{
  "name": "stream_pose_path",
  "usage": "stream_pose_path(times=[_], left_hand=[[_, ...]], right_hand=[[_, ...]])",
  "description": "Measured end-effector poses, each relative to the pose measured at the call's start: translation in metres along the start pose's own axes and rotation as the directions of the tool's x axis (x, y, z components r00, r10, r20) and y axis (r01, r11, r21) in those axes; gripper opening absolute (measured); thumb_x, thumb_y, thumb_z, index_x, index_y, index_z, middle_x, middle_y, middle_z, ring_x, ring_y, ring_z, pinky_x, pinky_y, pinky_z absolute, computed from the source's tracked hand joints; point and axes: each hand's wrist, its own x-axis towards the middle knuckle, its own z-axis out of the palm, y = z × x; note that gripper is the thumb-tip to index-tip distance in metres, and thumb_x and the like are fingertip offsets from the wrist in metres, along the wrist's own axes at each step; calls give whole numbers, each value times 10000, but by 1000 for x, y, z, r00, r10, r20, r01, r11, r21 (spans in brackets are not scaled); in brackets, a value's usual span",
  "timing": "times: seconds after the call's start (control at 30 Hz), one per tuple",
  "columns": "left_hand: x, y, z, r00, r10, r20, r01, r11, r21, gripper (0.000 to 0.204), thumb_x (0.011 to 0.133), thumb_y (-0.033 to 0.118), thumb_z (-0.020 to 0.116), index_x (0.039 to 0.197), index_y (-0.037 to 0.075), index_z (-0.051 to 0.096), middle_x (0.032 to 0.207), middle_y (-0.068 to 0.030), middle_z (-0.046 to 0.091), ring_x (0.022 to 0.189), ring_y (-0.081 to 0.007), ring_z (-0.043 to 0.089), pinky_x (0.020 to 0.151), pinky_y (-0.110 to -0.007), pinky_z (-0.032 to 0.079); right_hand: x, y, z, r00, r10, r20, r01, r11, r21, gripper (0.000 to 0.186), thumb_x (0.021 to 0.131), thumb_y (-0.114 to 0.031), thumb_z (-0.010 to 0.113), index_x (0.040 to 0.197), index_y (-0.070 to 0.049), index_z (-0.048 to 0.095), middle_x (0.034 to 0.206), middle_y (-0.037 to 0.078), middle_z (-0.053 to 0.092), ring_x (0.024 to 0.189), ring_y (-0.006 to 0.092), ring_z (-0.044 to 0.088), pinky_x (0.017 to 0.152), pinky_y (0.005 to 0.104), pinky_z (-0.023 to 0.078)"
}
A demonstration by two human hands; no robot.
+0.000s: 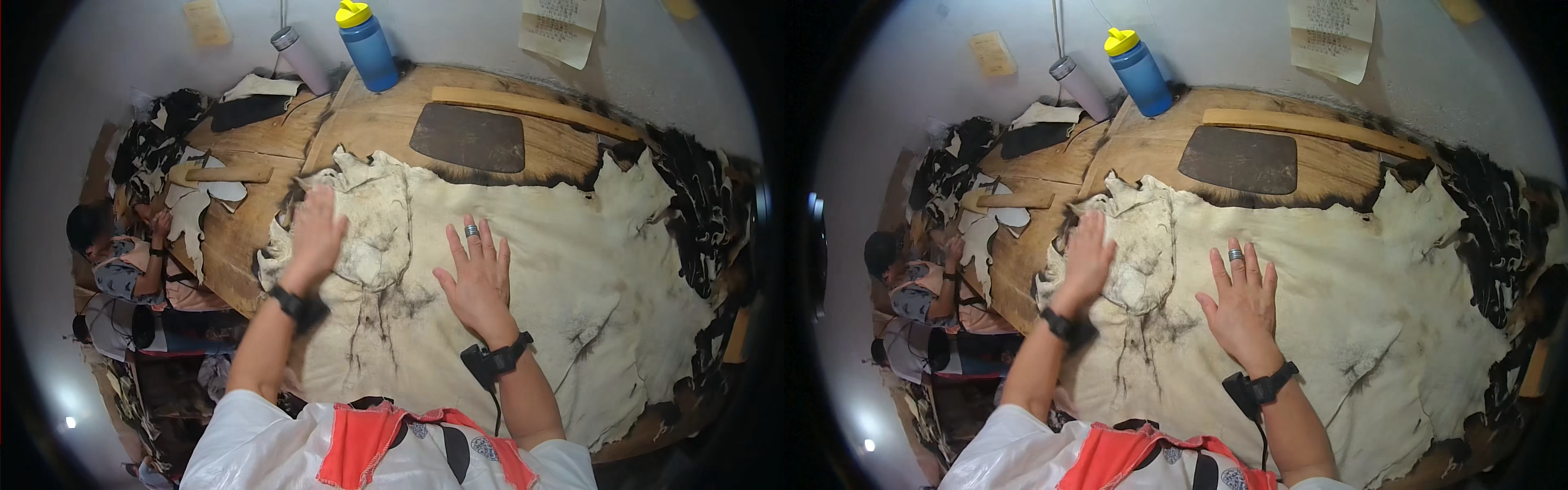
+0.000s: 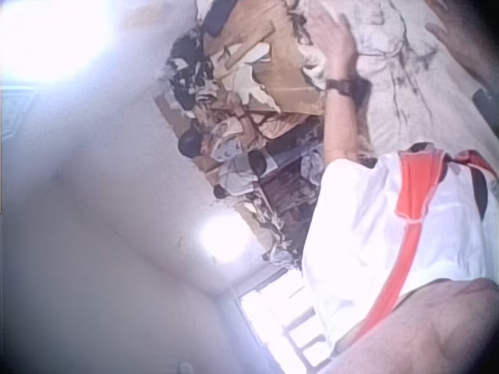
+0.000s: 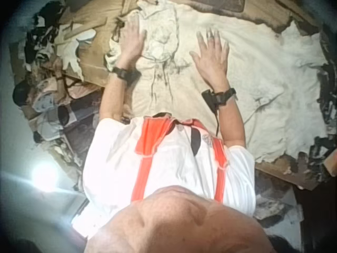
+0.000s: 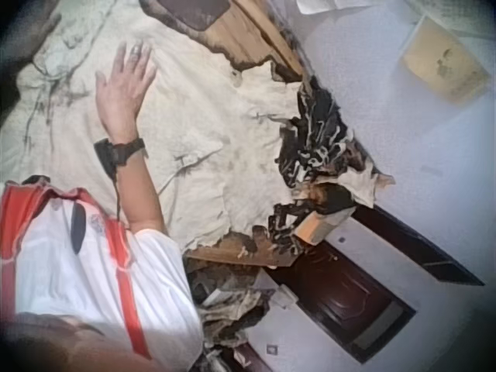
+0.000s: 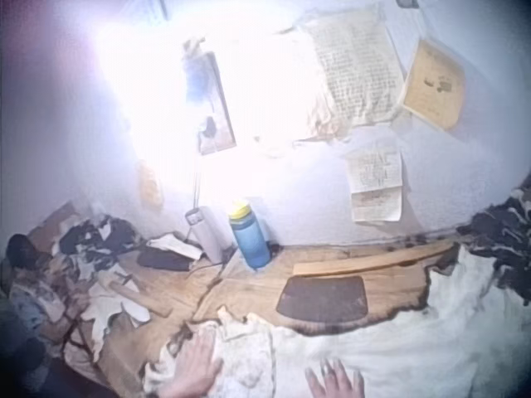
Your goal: Sewing animal pelts together using a fur sewing machine and spreading out processed skins on a workbench.
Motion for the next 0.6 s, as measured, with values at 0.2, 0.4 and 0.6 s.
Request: stream_pose_path(times=[0.2, 0.4, 0.6], left_hand=[[89, -10, -20, 938, -343, -54, 339, 938, -72, 589, 998, 451, 457, 1329, -34, 502, 1449, -281, 436, 1318, -443, 431, 1055, -554, 373], [118, -25, 10, 968, -159, -193, 131, 980, -152, 442, 977, 385, 538, 795, 25, 716, 797, -264, 665, 789, -461, 646, 718, -544, 500], [142, -55, 14, 930, 72, -360, -81, 997, -12, 454, 984, 364, 550, 711, 31, 697, 698, -226, 637, 645, -441, 618, 583, -520, 476]], right_hand=[[4, -3, 9, 999, 12, 33, -11, 1000, -25, 689, 959, -444, 577, 1532, -112, 383, 1604, 160, 304, 1504, 336, 216, 1193, 564, 158], [10, 5, 7, 1000, 15, -13, -15, 1000, -15, 695, 942, -442, 607, 1520, -115, 404, 1593, 162, 326, 1496, 338, 234, 1184, 569, 180], [8, 9, -8, 999, 39, 36, -41, 998, 55, 706, 914, -416, 653, 1517, -138, 414, 1587, 164, 332, 1482, 341, 263, 1178, 562, 200]])
